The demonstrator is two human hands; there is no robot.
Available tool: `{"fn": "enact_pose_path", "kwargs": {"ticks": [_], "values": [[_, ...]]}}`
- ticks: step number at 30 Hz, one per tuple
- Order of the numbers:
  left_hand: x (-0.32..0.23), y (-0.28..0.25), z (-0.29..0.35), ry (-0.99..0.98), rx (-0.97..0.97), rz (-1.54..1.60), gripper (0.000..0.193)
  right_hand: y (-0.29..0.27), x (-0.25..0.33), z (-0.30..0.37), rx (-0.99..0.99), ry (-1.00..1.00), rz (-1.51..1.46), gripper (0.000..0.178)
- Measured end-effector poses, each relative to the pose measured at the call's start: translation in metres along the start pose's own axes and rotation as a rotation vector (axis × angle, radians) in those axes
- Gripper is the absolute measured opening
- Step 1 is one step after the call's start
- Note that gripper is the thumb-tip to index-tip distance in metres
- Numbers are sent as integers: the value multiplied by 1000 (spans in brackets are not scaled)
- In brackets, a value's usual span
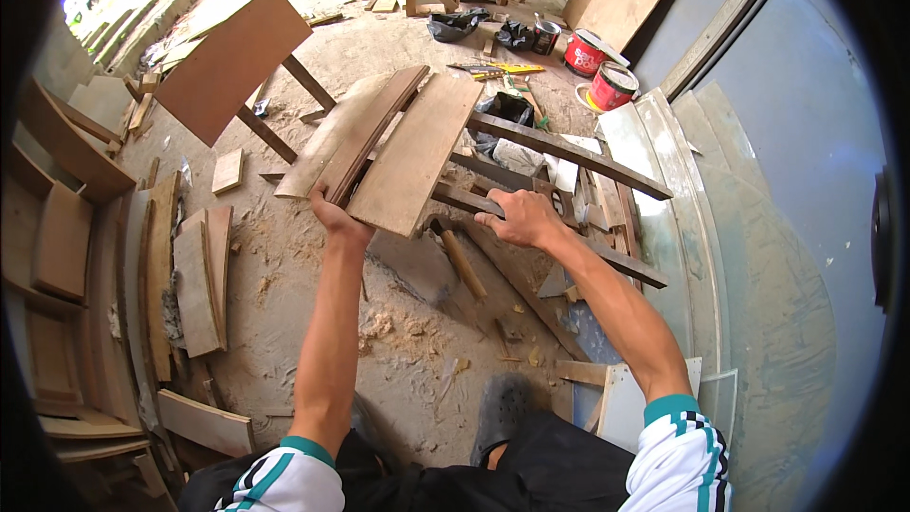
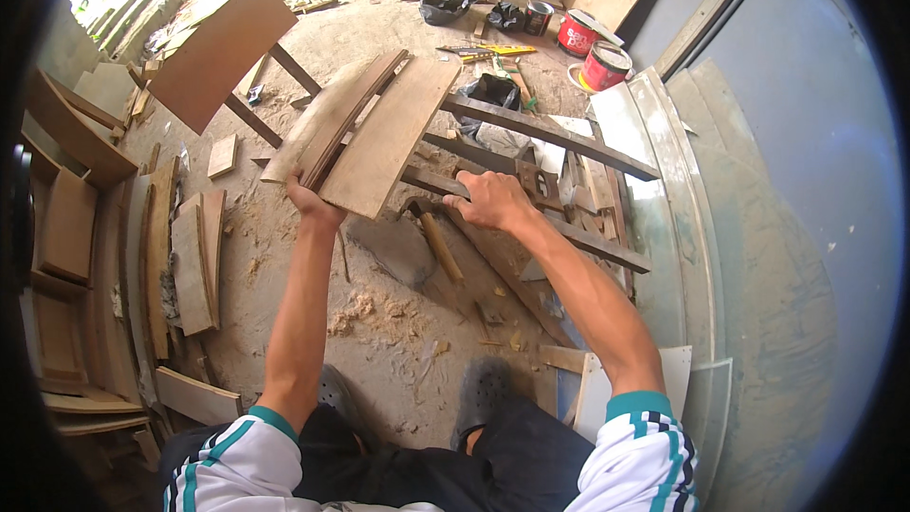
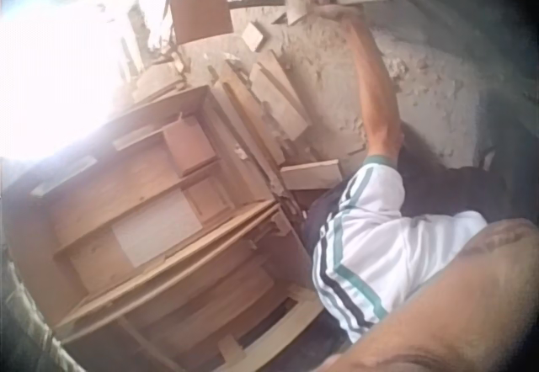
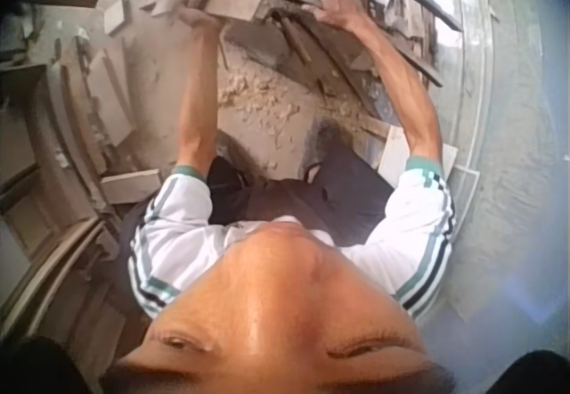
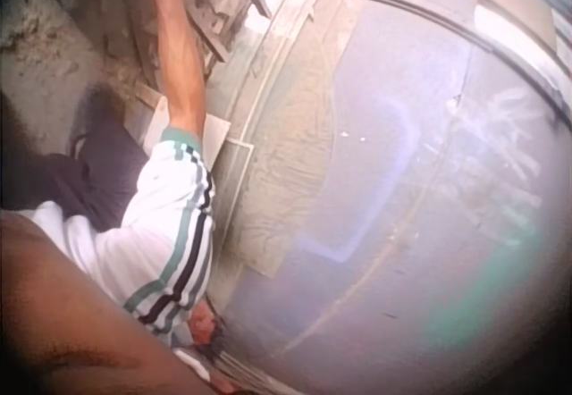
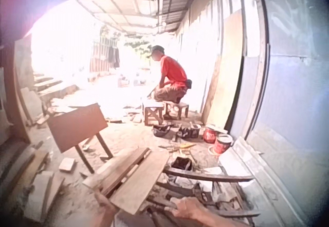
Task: The person sits on the floor and assembles a wooden chair by placing slats onto the frame and securing them with a hammer and nails. They repeatedly adjust the slats and hammer them into place.
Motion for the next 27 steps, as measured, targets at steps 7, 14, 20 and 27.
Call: {"fn": "enact_pose_path", "kwargs": {"ticks": [7,14,20,27], "values": [[0,3,4,6,10,-31,71,-6,3,-2,-2,-63,64,48],[4,11,8,6,-32,-11,72,-11,5,-2,57,-8,115,51],[-1,-2,2,-7,58,-34,74,-15,7,-2,101,14,76,54],[-15,3,52,552,-1032,-563,73,-10,-4,0,80,8,8,54]]}}
Point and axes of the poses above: each hand's wrist, its own z-axis away from the middle knuckle, its own y-axis out of the palm, x = y × z, the point moved 3 cm from there along -z, towards the middle knuckle, and after that the axes turned 10 degrees about -y, right-handed, at the moved point
